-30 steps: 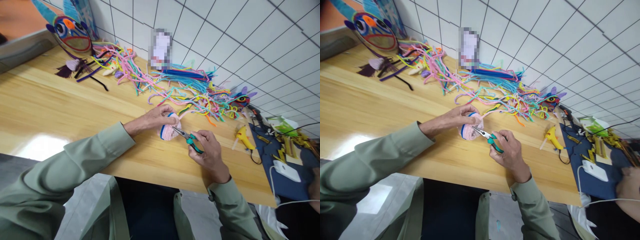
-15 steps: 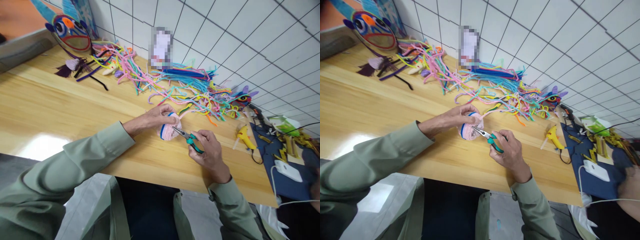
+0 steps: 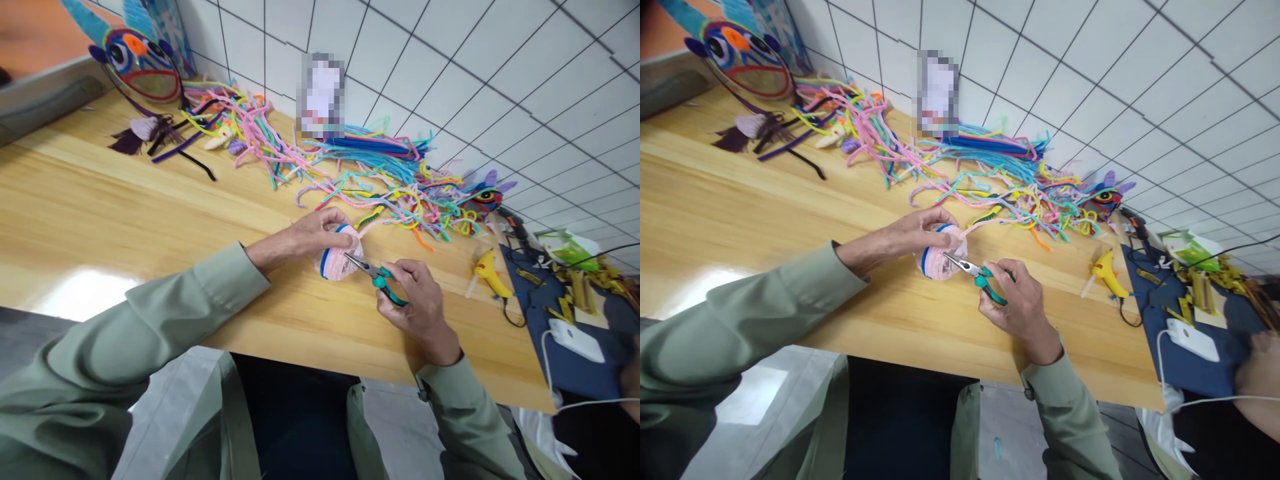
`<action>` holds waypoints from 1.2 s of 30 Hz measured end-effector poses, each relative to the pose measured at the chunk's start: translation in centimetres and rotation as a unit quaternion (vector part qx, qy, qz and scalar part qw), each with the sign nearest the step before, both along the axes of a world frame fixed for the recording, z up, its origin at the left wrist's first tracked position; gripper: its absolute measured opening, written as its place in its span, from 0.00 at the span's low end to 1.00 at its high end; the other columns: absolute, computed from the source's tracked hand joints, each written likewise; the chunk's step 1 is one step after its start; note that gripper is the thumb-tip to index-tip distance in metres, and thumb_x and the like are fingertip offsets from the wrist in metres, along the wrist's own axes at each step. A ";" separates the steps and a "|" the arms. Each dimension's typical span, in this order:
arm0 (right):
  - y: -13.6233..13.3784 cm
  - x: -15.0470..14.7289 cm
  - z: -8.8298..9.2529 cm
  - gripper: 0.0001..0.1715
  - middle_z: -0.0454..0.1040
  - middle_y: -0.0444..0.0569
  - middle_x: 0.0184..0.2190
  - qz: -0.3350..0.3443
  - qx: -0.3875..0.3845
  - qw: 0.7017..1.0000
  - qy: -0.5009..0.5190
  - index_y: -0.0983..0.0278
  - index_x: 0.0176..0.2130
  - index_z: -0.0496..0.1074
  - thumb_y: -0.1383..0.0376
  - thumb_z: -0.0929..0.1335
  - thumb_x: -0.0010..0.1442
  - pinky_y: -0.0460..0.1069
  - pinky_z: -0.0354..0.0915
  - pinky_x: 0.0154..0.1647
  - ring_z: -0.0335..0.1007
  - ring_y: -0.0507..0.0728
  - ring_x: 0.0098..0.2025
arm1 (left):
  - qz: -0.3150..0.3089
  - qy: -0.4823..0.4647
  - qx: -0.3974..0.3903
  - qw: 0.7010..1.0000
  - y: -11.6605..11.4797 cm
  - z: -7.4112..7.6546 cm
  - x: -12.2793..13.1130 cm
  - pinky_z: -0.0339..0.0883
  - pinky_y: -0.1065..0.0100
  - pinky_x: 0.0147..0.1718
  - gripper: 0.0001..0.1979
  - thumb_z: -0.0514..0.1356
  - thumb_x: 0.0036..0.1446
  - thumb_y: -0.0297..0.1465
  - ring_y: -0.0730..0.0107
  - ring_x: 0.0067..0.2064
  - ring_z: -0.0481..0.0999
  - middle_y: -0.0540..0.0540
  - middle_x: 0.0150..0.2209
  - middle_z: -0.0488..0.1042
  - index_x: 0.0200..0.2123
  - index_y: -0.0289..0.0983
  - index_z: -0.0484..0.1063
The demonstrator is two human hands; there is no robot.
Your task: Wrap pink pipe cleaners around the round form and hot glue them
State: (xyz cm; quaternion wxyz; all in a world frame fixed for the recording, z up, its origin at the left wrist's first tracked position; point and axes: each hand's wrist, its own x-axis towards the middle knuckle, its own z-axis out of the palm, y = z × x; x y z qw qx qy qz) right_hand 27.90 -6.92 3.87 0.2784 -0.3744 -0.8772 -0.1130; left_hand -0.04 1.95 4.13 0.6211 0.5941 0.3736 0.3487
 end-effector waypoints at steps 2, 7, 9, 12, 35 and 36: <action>0.0 0.0 0.0 0.37 0.78 0.55 0.47 -0.001 -0.004 1.000 0.000 0.57 0.67 0.72 0.69 0.73 0.60 0.56 0.82 0.40 0.82 0.64 0.45 | 0.001 0.002 0.002 1.000 0.1 -0.1 0.0 0.68 0.67 0.37 0.19 0.71 0.50 0.40 0.67 0.38 0.76 0.49 0.38 0.79 0.42 0.38 0.74; -0.1 0.0 0.0 0.38 0.78 0.54 0.47 -0.001 -0.007 1.000 0.003 0.57 0.68 0.72 0.69 0.72 0.60 0.56 0.82 0.40 0.82 0.63 0.45 | -0.001 0.006 0.008 1.000 0.1 -0.4 -0.1 0.68 0.68 0.37 0.20 0.71 0.51 0.40 0.67 0.39 0.77 0.49 0.39 0.80 0.44 0.37 0.75; -0.1 0.0 0.0 0.37 0.78 0.55 0.47 0.001 -0.004 1.000 0.003 0.57 0.67 0.72 0.69 0.72 0.61 0.55 0.82 0.40 0.82 0.63 0.45 | -0.001 0.006 0.011 1.000 0.1 -0.4 -0.1 0.68 0.67 0.38 0.21 0.71 0.51 0.41 0.67 0.39 0.77 0.48 0.40 0.80 0.45 0.37 0.75; -0.1 -0.1 0.0 0.36 0.78 0.55 0.47 0.002 -0.001 1.000 -0.002 0.57 0.67 0.72 0.68 0.72 0.61 0.55 0.82 0.40 0.82 0.63 0.45 | 0.001 0.004 0.008 1.000 0.0 -0.4 -0.1 0.68 0.67 0.38 0.21 0.72 0.50 0.41 0.66 0.40 0.77 0.48 0.40 0.80 0.44 0.37 0.75; -0.1 -0.1 0.0 0.35 0.78 0.55 0.47 0.005 -0.005 1.000 0.003 0.57 0.67 0.71 0.68 0.72 0.62 0.55 0.82 0.40 0.82 0.64 0.46 | -0.004 0.002 0.008 1.000 -0.1 -0.1 0.0 0.68 0.66 0.38 0.20 0.71 0.50 0.40 0.65 0.39 0.77 0.48 0.39 0.79 0.44 0.37 0.74; -0.1 -0.1 -0.1 0.35 0.78 0.55 0.47 0.006 -0.006 1.000 0.005 0.58 0.67 0.71 0.68 0.72 0.62 0.55 0.82 0.40 0.82 0.64 0.46 | -0.003 0.003 0.010 1.000 -0.1 -0.1 0.0 0.68 0.65 0.39 0.20 0.71 0.51 0.40 0.65 0.40 0.77 0.48 0.39 0.79 0.44 0.37 0.75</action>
